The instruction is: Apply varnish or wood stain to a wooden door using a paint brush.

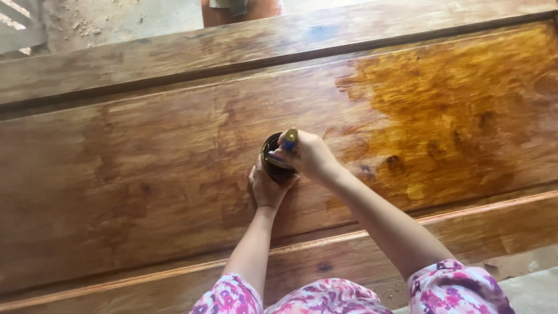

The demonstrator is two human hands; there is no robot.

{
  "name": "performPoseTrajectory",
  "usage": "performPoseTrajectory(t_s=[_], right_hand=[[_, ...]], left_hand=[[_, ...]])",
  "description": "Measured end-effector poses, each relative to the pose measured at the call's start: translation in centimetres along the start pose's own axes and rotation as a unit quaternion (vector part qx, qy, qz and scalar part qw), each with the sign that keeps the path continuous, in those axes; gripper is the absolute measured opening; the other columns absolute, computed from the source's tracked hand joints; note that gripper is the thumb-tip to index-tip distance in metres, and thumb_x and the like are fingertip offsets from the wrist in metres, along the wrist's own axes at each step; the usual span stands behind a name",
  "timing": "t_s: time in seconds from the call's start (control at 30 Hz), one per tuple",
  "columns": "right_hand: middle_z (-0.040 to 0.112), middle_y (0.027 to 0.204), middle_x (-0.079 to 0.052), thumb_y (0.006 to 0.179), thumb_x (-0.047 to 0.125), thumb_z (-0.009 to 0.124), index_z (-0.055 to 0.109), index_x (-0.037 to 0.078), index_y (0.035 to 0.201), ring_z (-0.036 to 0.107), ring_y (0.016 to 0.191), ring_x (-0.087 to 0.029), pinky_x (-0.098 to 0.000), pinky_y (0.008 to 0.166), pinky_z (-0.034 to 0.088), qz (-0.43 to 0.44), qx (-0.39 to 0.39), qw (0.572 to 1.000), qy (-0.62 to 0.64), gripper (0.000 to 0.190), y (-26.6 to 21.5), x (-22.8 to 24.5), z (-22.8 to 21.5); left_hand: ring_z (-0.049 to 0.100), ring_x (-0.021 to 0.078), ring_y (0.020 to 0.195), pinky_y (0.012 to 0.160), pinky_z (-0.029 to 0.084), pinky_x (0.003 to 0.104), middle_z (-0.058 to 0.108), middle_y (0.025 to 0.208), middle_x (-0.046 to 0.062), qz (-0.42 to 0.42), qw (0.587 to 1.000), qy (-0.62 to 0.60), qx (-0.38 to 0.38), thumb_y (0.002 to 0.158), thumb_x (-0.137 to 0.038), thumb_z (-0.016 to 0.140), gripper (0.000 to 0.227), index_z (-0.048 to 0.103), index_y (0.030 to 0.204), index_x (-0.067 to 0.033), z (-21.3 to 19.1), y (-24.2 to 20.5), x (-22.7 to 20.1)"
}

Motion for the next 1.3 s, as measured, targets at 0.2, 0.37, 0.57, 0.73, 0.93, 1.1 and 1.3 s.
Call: performPoseTrajectory(t_s=[0.2,0.37,0.57,0.73,0.93,1.1,1.3], right_hand=[[0.072,0.088,-0.015,0.084,0.020,0.084,0.067,0.004,0.100,0.073,0.076,-0.025,-0.0358,0.070,0.059,0.017,-0.032,0.998,-0.055,0.029,0.2,1.0,-0.1],[0.072,0.089,-0.015,0.085,0.020,0.083,0.068,0.005,0.097,0.073,0.079,-0.028,-0.0372,0.071,0.059,0.036,0.019,0.998,-0.049,0.025,-0.4,0.6,1.0],[0.072,0.094,-0.014,0.080,0.019,0.084,0.071,0.008,0.097,0.071,0.085,-0.033,-0.0406,0.075,0.057,-0.011,0.045,0.991,-0.129,0.025,-0.5,-1.2,1.4],[0.074,0.090,-0.007,0.075,0.024,0.085,0.074,0.014,0.095,0.069,0.088,-0.028,-0.0398,0.075,0.056,-0.049,0.048,0.970,-0.235,0.024,-0.4,-1.8,1.2],[0.072,0.081,0.000,0.074,0.029,0.087,0.075,0.019,0.092,0.064,0.087,-0.022,-0.0404,0.073,0.051,-0.125,0.003,0.943,-0.307,0.024,-0.4,-2.2,1.9],[0.074,0.084,0.000,0.073,0.029,0.086,0.074,0.018,0.088,0.066,0.088,-0.021,-0.0420,0.076,0.047,-0.130,0.015,0.962,-0.238,0.023,-0.6,-1.7,2.3],[0.074,0.094,-0.007,0.086,0.027,0.081,0.070,0.012,0.098,0.072,0.086,-0.026,-0.0409,0.073,0.055,-0.130,0.001,0.977,-0.168,0.022,-0.7,0.8,-0.1]], left_hand=[[0.054,0.0325,0.130,0.117,0.034,0.051,0.061,0.137,0.015,-0.003,0.999,-0.029,0.015,0.056,-0.065,0.092,0.123,0.038,0.149,-0.0042,-0.5,0.4,-0.5],[0.055,0.0279,0.131,0.117,0.034,0.050,0.061,0.138,0.014,-0.006,0.999,-0.022,0.035,0.060,-0.065,0.089,0.119,0.038,0.149,-0.0054,-0.6,0.7,-0.7],[0.053,0.0274,0.134,0.118,0.032,0.052,0.057,0.142,0.013,0.024,0.999,-0.029,-0.002,0.063,-0.066,0.087,0.119,0.034,0.151,-0.0057,0.7,-0.1,0.5],[0.051,0.0272,0.135,0.119,0.029,0.054,0.056,0.142,0.013,0.007,0.999,-0.030,0.041,0.067,-0.067,0.086,0.121,0.028,0.152,-0.0030,0.1,0.3,-0.1],[0.047,0.0268,0.140,0.119,0.029,0.052,0.051,0.147,0.015,-0.006,0.998,-0.004,0.061,0.065,-0.070,0.085,0.122,0.028,0.152,-0.0068,0.3,0.3,0.0],[0.047,0.0270,0.141,0.118,0.028,0.053,0.051,0.149,0.015,0.008,0.999,-0.036,0.037,0.066,-0.067,0.085,0.119,0.030,0.153,-0.0061,0.0,0.2,-0.1],[0.050,0.0282,0.137,0.118,0.030,0.051,0.055,0.144,0.015,-0.002,0.999,-0.028,0.034,0.063,-0.063,0.087,0.120,0.032,0.152,-0.0060,0.1,0.3,0.1]])
Point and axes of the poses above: each hand's wrist, its own y-axis towards the middle knuckle, its own z-axis out of the palm, x = y × z, the point moved 1 cm from there along y, towards the middle knuckle
